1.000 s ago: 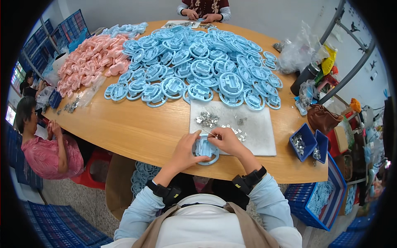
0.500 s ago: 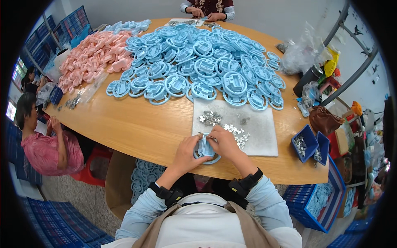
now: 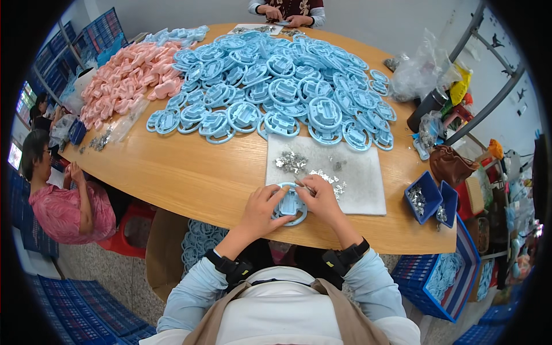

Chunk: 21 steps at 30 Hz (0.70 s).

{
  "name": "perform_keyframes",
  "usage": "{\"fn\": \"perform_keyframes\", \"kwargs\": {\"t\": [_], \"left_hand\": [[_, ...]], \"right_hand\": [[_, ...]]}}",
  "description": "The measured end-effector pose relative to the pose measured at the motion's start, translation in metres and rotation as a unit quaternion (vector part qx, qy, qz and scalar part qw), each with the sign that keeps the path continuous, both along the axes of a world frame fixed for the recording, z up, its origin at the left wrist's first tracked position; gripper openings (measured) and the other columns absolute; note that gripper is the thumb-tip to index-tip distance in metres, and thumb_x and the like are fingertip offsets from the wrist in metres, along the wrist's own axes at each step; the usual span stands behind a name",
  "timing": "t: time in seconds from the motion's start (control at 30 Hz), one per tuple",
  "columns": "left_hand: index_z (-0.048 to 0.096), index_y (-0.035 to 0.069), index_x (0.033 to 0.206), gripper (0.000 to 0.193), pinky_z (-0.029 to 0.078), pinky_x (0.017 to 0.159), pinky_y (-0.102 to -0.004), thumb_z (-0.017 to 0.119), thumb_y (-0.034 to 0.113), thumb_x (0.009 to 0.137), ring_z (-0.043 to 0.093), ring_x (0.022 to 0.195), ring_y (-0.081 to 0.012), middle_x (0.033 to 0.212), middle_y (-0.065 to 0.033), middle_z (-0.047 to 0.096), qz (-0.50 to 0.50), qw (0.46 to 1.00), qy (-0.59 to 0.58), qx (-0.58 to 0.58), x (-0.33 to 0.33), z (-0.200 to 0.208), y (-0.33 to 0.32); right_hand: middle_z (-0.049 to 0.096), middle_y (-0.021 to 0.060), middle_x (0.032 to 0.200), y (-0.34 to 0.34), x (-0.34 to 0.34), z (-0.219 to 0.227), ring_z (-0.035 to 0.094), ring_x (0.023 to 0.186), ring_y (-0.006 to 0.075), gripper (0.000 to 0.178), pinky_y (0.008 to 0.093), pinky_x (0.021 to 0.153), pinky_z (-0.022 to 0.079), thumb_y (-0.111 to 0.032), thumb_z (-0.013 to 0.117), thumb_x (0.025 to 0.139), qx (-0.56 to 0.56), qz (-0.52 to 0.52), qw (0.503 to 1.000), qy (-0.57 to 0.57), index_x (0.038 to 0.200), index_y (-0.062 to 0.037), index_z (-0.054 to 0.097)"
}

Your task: Manually assemble metal accessories onto blue plastic molded components on a workbench.

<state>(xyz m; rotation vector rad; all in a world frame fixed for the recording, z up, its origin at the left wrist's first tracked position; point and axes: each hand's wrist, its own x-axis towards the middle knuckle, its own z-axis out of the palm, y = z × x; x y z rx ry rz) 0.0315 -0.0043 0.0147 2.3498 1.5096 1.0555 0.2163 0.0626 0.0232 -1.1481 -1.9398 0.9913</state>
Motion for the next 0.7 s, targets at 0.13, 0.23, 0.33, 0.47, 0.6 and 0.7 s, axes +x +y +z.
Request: {"fn": "perform_keyframes", "kwargs": {"t": [0.13, 0.23, 0.33, 0.47, 0.6, 0.7], "left_hand": [[0.057, 0.006, 0.117, 0.064, 0.043, 0.083, -0.0386, 0.077, 0.037, 0.064, 0.053, 0.098, -0.0306, 0.112, -0.0131, 0.052, -0.004, 1.0, 0.028, -0.009, -0.001, -0.001, 0.0], [0.056, 0.007, 0.119, 0.067, 0.042, 0.085, -0.039, 0.078, 0.037, 0.063, 0.052, 0.101, -0.0304, 0.114, -0.0127, 0.051, -0.007, 0.999, 0.042, -0.012, -0.002, -0.002, 0.001], [0.054, 0.008, 0.119, 0.069, 0.04, 0.088, -0.0403, 0.078, 0.037, 0.062, 0.05, 0.106, -0.0313, 0.119, -0.0136, 0.049, -0.007, 0.998, 0.061, -0.02, -0.003, 0.008, 0.006], [0.052, 0.009, 0.117, 0.067, 0.036, 0.091, -0.0421, 0.078, 0.036, 0.061, 0.046, 0.113, -0.0342, 0.123, -0.0159, 0.045, -0.016, 0.998, 0.066, -0.012, -0.001, 0.012, 0.017], [0.05, 0.009, 0.117, 0.068, 0.037, 0.094, -0.0437, 0.079, 0.03, 0.059, 0.043, 0.116, -0.0373, 0.125, -0.0189, 0.043, -0.049, 0.995, -0.035, -0.076, -0.001, 0.016, 0.018], [0.048, 0.007, 0.119, 0.07, 0.042, 0.092, -0.0412, 0.08, 0.027, 0.061, 0.05, 0.111, -0.0319, 0.123, -0.0188, 0.046, -0.058, 0.994, -0.071, -0.053, 0.003, 0.03, 0.011]], "right_hand": [[0.057, 0.0087, 0.086, -0.015, 0.001, 0.001, 0.054, 0.064, 0.016, 0.022, 0.0269, 0.055, 0.043, -0.012, 0.065, 0.079, 0.046, 0.016, 0.998, -0.032, 0.099, -0.0038, 0.068], [0.057, 0.0086, 0.086, -0.015, -0.006, -0.008, 0.055, 0.064, 0.0169, 0.023, 0.0278, 0.056, 0.044, -0.012, 0.065, 0.077, 0.052, -0.018, 0.998, -0.024, 0.098, -0.0036, 0.068], [0.057, 0.0092, 0.086, -0.009, -0.01, -0.009, 0.056, 0.066, 0.0192, 0.023, 0.0303, 0.058, 0.045, -0.013, 0.065, 0.074, 0.005, -0.041, 0.997, -0.058, 0.095, -0.0036, 0.068], [0.057, 0.0112, 0.084, -0.01, -0.016, -0.002, 0.058, 0.069, 0.023, 0.029, 0.0335, 0.062, 0.046, -0.013, 0.065, 0.072, 0.055, -0.038, 0.994, -0.081, 0.098, -0.0019, 0.066], [0.062, 0.0132, 0.084, -0.015, -0.019, 0.014, 0.061, 0.071, 0.0251, 0.028, 0.0345, 0.065, 0.048, -0.015, 0.066, 0.07, 0.099, -0.101, 0.989, -0.045, 0.093, -0.0002, 0.066], [0.061, 0.007, 0.076, -0.014, -0.013, 0.028, 0.056, 0.065, 0.0149, 0.028, 0.0286, 0.061, 0.046, -0.015, 0.066, 0.069, -0.066, -0.062, 0.995, 0.042, 0.092, 0.0008, 0.066]]}}
